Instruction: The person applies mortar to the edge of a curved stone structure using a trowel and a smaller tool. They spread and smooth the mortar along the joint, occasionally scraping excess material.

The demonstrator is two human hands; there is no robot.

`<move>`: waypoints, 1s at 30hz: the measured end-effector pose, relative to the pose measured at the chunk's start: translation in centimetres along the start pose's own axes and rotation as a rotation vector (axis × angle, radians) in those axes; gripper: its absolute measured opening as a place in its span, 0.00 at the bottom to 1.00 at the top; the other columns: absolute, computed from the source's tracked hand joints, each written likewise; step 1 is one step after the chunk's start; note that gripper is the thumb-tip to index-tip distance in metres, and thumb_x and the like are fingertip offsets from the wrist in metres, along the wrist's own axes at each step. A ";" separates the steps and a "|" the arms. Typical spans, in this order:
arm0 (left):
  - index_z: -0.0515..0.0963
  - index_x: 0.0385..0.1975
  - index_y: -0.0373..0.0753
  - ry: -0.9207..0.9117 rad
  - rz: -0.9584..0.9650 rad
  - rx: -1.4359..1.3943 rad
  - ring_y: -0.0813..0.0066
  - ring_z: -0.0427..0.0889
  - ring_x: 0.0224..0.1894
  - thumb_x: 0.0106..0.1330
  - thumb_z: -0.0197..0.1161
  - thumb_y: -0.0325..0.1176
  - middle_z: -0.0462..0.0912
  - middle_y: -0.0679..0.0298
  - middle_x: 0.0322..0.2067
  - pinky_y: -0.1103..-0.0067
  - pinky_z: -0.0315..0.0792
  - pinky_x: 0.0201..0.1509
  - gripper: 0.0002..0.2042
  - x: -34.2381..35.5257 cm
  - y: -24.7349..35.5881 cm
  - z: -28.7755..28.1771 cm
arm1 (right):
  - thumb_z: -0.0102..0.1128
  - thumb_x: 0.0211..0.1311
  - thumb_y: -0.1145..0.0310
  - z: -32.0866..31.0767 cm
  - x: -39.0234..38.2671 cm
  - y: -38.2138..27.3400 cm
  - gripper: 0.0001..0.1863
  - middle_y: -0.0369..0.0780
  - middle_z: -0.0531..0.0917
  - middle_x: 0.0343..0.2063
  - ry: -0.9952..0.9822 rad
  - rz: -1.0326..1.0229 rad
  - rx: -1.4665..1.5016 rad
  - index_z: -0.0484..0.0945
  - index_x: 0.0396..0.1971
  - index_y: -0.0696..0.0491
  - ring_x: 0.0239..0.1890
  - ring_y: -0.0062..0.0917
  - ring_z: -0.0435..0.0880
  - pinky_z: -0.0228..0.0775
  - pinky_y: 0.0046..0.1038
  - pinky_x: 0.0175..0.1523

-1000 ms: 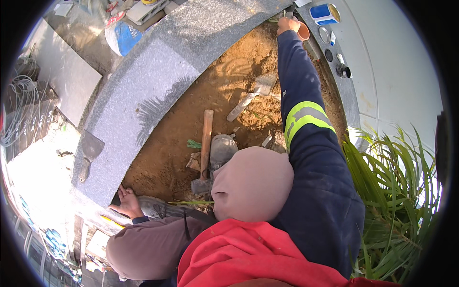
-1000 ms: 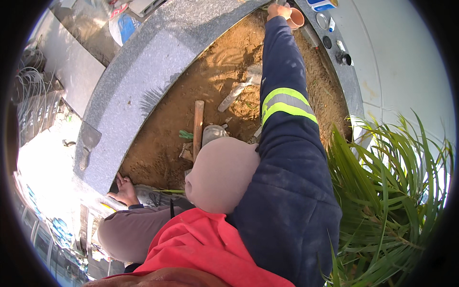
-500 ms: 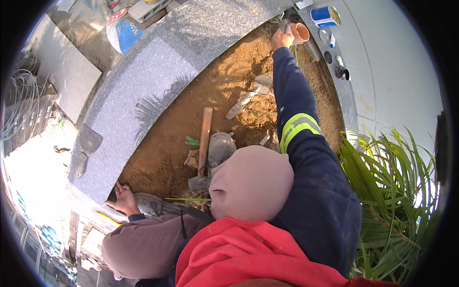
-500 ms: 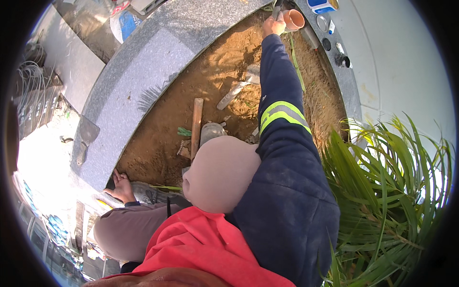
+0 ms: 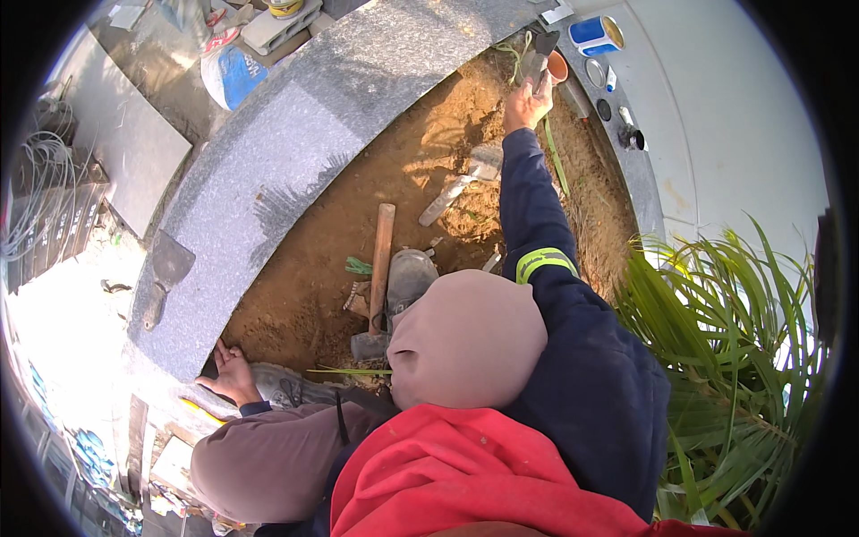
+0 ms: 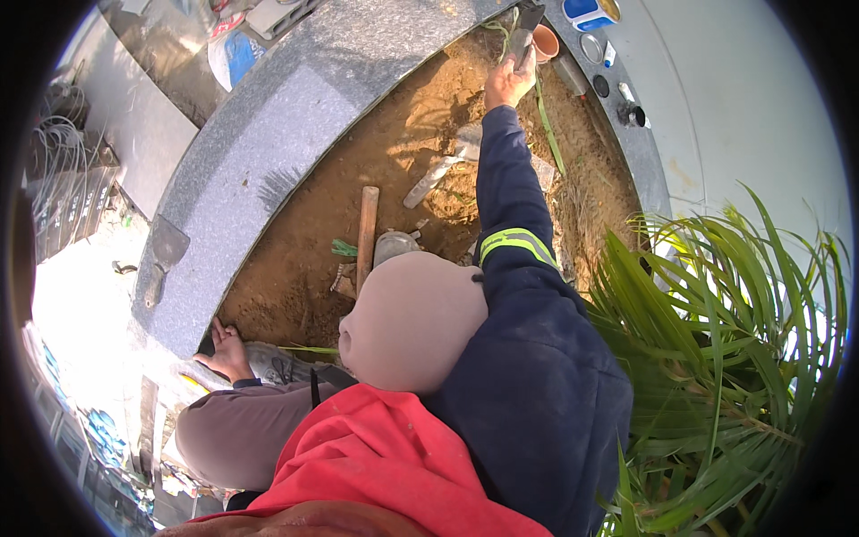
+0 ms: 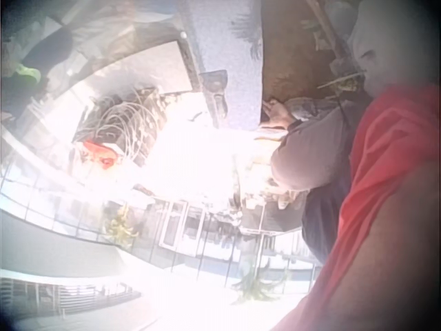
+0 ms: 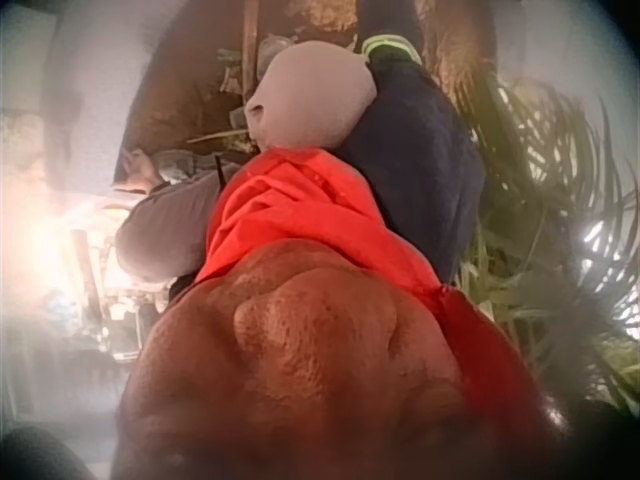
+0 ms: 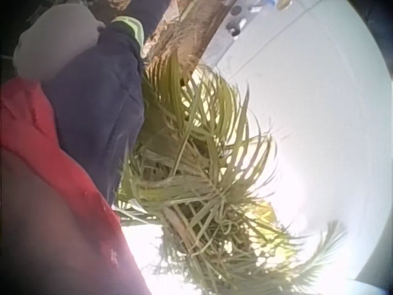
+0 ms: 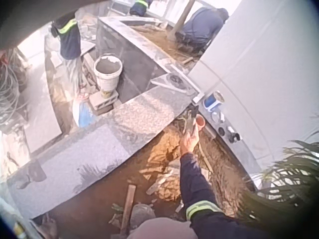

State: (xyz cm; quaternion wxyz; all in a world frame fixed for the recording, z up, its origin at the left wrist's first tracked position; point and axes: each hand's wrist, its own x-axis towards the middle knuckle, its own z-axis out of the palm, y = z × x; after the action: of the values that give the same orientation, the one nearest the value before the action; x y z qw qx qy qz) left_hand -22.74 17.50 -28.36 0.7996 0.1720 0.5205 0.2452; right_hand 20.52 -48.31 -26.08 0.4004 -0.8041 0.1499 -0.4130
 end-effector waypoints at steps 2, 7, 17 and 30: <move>0.54 0.66 0.26 -0.001 0.000 0.000 0.62 0.71 0.56 0.55 0.53 0.78 0.65 0.42 0.66 0.71 0.64 0.48 0.57 0.1 0.0 -0.1 | 0.55 0.60 0.75 -0.1 -0.2 -0.6 0.26 0.55 0.82 0.50 -0.072 0.206 0.110 0.71 0.59 0.66 0.52 0.42 0.82 0.71 0.33 0.59; 0.50 0.69 0.27 -0.021 -0.016 0.018 0.63 0.71 0.54 0.54 0.54 0.78 0.63 0.43 0.68 0.71 0.64 0.48 0.59 0.0 -0.5 0.4 | 0.59 0.59 0.70 0.3 -1.4 -0.1 0.28 0.57 0.81 0.50 -0.091 0.098 -0.357 0.71 0.59 0.65 0.53 0.47 0.82 0.73 0.38 0.59; 0.49 0.70 0.28 -0.035 -0.028 -0.009 0.62 0.72 0.56 0.54 0.56 0.78 0.61 0.42 0.69 0.71 0.65 0.47 0.59 0.1 -0.2 0.1 | 0.49 0.72 0.63 4.0 -0.5 2.6 0.25 0.60 0.77 0.51 -0.119 0.122 -0.250 0.68 0.63 0.60 0.51 0.52 0.79 0.70 0.40 0.57; 0.58 0.62 0.28 0.002 0.005 0.008 0.61 0.70 0.59 0.56 0.52 0.78 0.65 0.42 0.66 0.70 0.64 0.49 0.53 -0.2 0.2 -0.1 | 0.49 0.72 0.75 8.1 -0.6 0.4 0.34 0.41 0.79 0.43 -0.184 0.693 0.492 0.52 0.75 0.48 0.34 0.26 0.77 0.73 0.29 0.42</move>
State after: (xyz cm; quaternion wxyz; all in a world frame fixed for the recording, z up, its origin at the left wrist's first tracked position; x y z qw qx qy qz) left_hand -22.92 17.55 -28.17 0.7978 0.1760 0.5218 0.2453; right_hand 26.49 -43.99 -29.43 0.7068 -0.6204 0.2719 -0.2042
